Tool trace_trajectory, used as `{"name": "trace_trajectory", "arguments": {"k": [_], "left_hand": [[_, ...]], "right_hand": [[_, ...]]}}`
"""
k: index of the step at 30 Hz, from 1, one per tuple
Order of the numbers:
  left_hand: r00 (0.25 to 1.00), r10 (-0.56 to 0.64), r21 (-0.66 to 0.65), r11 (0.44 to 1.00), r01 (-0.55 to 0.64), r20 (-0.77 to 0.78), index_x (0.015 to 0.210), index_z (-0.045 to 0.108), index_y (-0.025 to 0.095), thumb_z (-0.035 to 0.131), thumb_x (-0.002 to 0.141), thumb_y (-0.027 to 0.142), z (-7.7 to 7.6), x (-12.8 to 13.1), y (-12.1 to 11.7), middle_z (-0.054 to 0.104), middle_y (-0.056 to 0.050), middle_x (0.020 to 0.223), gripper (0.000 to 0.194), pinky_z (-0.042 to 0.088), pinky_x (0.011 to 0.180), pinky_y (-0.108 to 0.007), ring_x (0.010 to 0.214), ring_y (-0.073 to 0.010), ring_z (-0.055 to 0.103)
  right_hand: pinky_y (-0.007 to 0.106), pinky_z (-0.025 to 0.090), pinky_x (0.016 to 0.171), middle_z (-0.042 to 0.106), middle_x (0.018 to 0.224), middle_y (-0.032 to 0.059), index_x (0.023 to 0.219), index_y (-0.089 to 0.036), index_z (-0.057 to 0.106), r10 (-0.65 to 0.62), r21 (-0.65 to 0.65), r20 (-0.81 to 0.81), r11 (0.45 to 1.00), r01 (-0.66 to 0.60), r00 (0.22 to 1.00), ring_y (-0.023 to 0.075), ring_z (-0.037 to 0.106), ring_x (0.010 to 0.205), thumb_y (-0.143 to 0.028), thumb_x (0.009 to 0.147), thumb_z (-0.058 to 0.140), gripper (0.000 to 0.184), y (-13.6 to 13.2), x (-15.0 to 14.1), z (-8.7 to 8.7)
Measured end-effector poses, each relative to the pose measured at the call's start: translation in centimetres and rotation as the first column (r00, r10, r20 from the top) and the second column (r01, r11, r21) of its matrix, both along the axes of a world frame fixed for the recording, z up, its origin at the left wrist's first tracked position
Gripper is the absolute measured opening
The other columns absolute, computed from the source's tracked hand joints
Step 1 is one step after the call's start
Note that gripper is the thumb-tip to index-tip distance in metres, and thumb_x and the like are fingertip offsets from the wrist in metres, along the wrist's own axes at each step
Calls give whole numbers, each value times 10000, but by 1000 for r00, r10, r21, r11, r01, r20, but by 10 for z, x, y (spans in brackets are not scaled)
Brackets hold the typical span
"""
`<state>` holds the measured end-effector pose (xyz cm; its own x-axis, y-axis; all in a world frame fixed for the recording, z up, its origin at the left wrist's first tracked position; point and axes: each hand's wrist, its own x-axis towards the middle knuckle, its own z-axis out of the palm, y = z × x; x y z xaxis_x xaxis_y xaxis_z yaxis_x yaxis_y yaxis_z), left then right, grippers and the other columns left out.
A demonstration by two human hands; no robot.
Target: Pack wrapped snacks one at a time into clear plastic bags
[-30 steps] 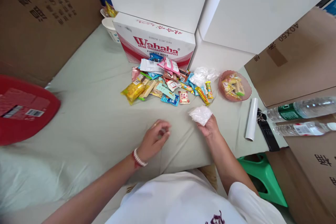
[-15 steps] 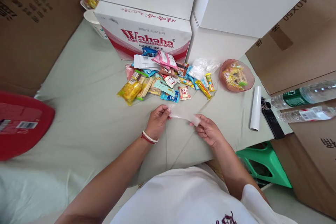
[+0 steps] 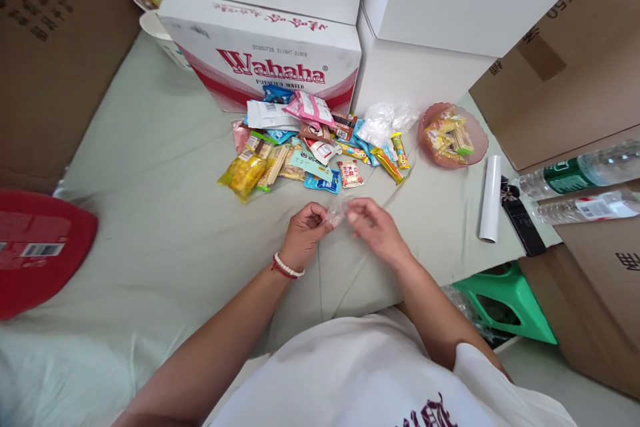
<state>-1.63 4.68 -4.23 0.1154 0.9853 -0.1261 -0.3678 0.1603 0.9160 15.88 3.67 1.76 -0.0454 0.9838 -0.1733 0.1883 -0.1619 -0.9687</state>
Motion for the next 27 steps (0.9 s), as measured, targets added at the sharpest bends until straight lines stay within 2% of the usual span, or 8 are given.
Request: {"name": "trace_trajectory", "arguments": {"k": [2, 6, 9, 13, 17, 20, 23, 27], "left_hand": [[999, -30, 34, 999, 30, -10, 693, 562, 177, 911, 664, 434, 3, 0, -1, 533, 50, 679, 434, 376, 621, -219, 645, -85, 456], [985, -72, -12, 997, 75, 159, 714, 579, 182, 883, 698, 495, 7, -3, -1, 550, 34, 715, 437, 395, 605, -227, 646, -91, 478], [953, -28, -113, 992, 65, 302, 719, 589, 183, 866, 725, 492, 10, -6, 2, 547, 29, 747, 414, 409, 578, -220, 641, -85, 481], [939, 28, -196, 980, 43, 342, 721, 589, 183, 898, 686, 450, 10, -9, 6, 586, 17, 790, 410, 441, 581, -202, 690, -88, 520], [942, -5, -201, 977, 77, 337, 843, 623, 199, 922, 656, 417, 10, -8, 5, 661, -1, 922, 414, 520, 658, -235, 813, -122, 608], [954, -36, -178, 980, 93, 297, 900, 650, 197, 946, 626, 386, 8, -7, 4, 667, -6, 979, 445, 567, 731, -283, 860, -135, 625], [946, 24, -218, 975, 50, 324, 793, 612, 180, 947, 624, 388, 6, -9, 7, 661, 2, 924, 430, 573, 775, -290, 837, -119, 627], [902, 138, -322, 947, 2, 409, 794, 553, 200, 960, 594, 376, 6, -17, 15, 656, 28, 878, 486, 560, 708, -259, 761, -98, 616]], "right_hand": [[272, 498, 657, 669, 922, 34, 984, -222, 697, 75, -15, -53, 997, -76, 996, 169, 583, 822, -530, 781, 806, 384, 5, -9, 2], [256, 435, 586, 609, 746, -17, 882, -206, 711, -17, -14, -119, 1000, 16, 993, 121, 502, 649, -474, 759, 840, 321, 11, -7, -1], [254, 418, 578, 597, 714, -28, 863, -210, 711, -43, -48, -154, 998, 36, 987, 110, 493, 609, -440, 763, 844, 284, 9, 7, -4], [254, 421, 602, 600, 746, -24, 867, -219, 719, -76, -22, -115, 997, 74, 990, 111, 495, 627, -413, 807, 810, 222, 0, 20, -7], [257, 414, 621, 614, 823, -8, 909, -233, 723, -47, 101, -6, 994, 47, 999, 122, 504, 674, -386, 877, 730, 156, -4, 17, -6], [270, 419, 645, 603, 822, 5, 927, -236, 727, 49, 233, 155, 969, -85, 987, 138, 530, 708, -353, 922, 679, 127, -5, 12, 0], [290, 445, 678, 610, 825, 20, 972, -240, 737, 75, 329, 335, 925, -191, 939, 152, 559, 724, -325, 956, 637, 133, -8, 17, 7], [320, 481, 708, 650, 866, 45, 999, -249, 737, 9, 362, 470, 910, -202, 882, 180, 605, 775, -323, 975, 607, 152, -14, 38, 16]]}}
